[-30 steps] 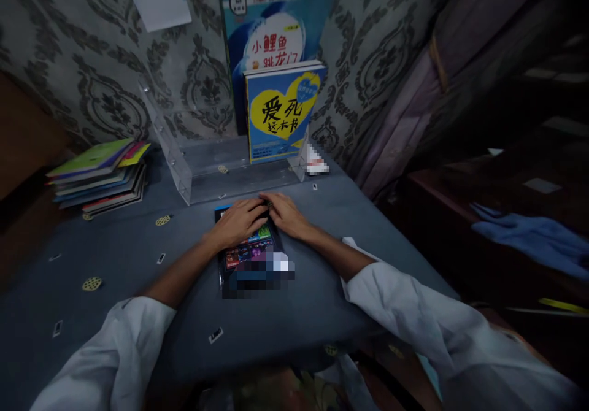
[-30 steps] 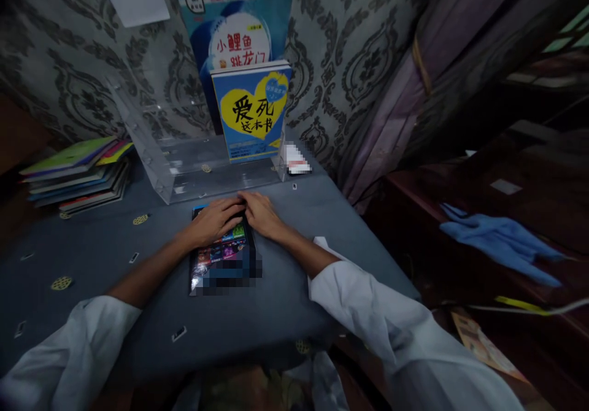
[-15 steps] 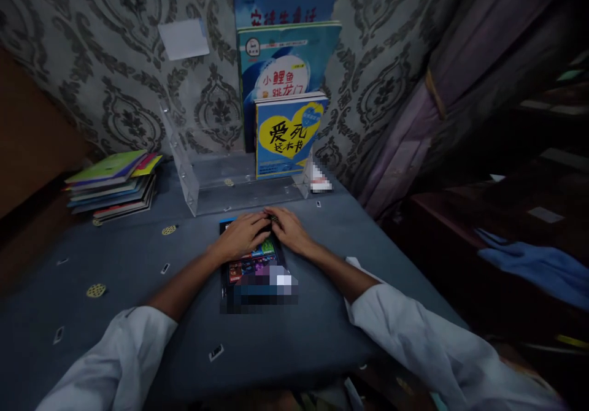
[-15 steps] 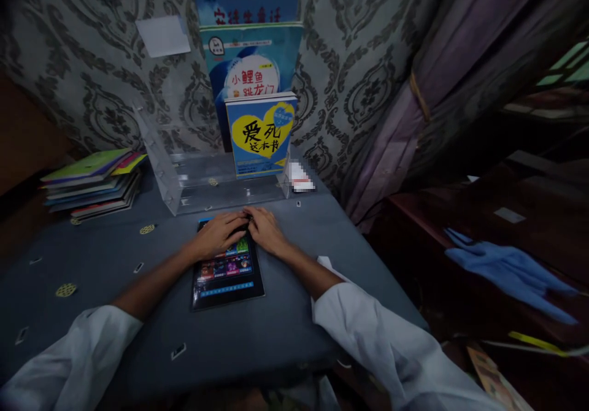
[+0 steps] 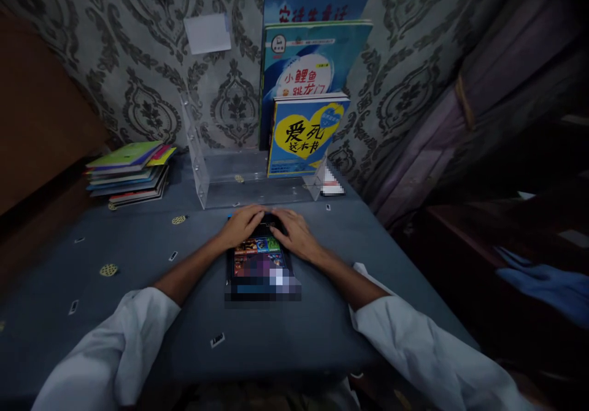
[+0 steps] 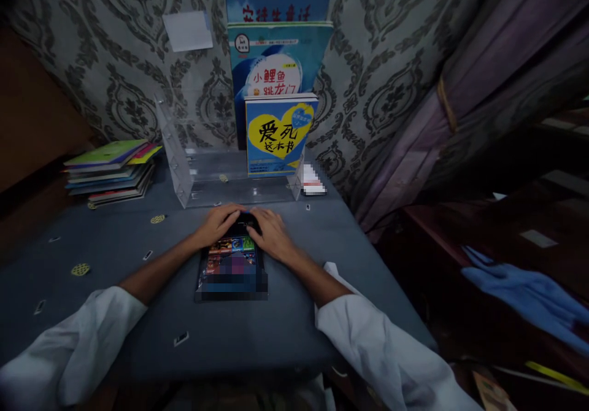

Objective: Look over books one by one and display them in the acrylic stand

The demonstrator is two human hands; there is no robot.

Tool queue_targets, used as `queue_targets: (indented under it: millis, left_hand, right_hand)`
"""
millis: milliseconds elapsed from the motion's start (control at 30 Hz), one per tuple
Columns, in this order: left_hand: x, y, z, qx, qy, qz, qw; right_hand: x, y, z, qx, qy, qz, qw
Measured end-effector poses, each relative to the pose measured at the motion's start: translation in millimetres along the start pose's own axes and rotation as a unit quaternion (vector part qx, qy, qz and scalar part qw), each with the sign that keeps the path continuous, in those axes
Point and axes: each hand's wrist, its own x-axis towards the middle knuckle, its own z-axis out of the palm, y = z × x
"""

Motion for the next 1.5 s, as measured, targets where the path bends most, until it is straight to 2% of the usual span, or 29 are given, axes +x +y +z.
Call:
queue_targets:
  millis: [133,233,300,400,567,633,700,800,867,933,1033,1133,1233,1500]
  left_hand:
    - [-8,-3,-7,-0.032,0.136,-0.097,0.985]
    - [-25,-1,-11,-0.076,0.201,-0.182,0.96]
    - [-40,4,-12,-0.119,0.215,-0.225,0.943]
    - [-58,13,-12,-0.175,0.223,-0.25,0.926]
    - [-66,15,-17,-0.239,0.229,-0.281,0.901]
    - [-64,10,-21,-0.247,0.229,-0.289,0.896]
    - [-64,5,-24,-0.242,0.205,-0.284,0.905]
    - [-66,-3,-25,-0.171,0.147,-0.238,0.945]
    - [-69,-4,-21,-0.066,0.123,-0.185,0.973]
    - [-73,-1,-14,0.051,0.105,-0.136,0.984]
    - [-77,5,-4,0.178,0.071,-0.11,0.975]
    - [-79,10,1,0.245,0.036,-0.115,0.962]
    - [-79,12,0,0.269,0.013,-0.12,0.955]
    - [-75,16,-9,0.317,0.003,-0.088,0.944]
  right_hand:
    - [-3,-12,-5,-0.042,-0.044,0.016,0.998]
    - [-5,-23,-5,-0.07,-0.062,0.027,0.995]
    - [-5,-27,-2,-0.086,-0.065,0.032,0.994]
    - [-5,-31,5,-0.108,-0.065,0.046,0.991]
    - [-3,-42,10,-0.124,-0.072,0.081,0.986]
    - [-2,-47,9,-0.125,-0.076,0.09,0.985]
    - [-2,-51,9,-0.126,-0.074,0.094,0.985]
    - [-1,-50,9,-0.129,-0.064,0.098,0.985]
    - [-1,-48,11,-0.131,-0.057,0.098,0.985]
    - [-1,-46,12,-0.133,-0.05,0.093,0.985]
    - [-1,-44,12,-0.127,-0.042,0.083,0.988]
    - [-1,-40,9,-0.117,-0.041,0.075,0.989]
    - [-1,-34,6,-0.1,-0.036,0.06,0.992]
    - [0,-16,1,-0.036,-0.008,0.027,0.999]
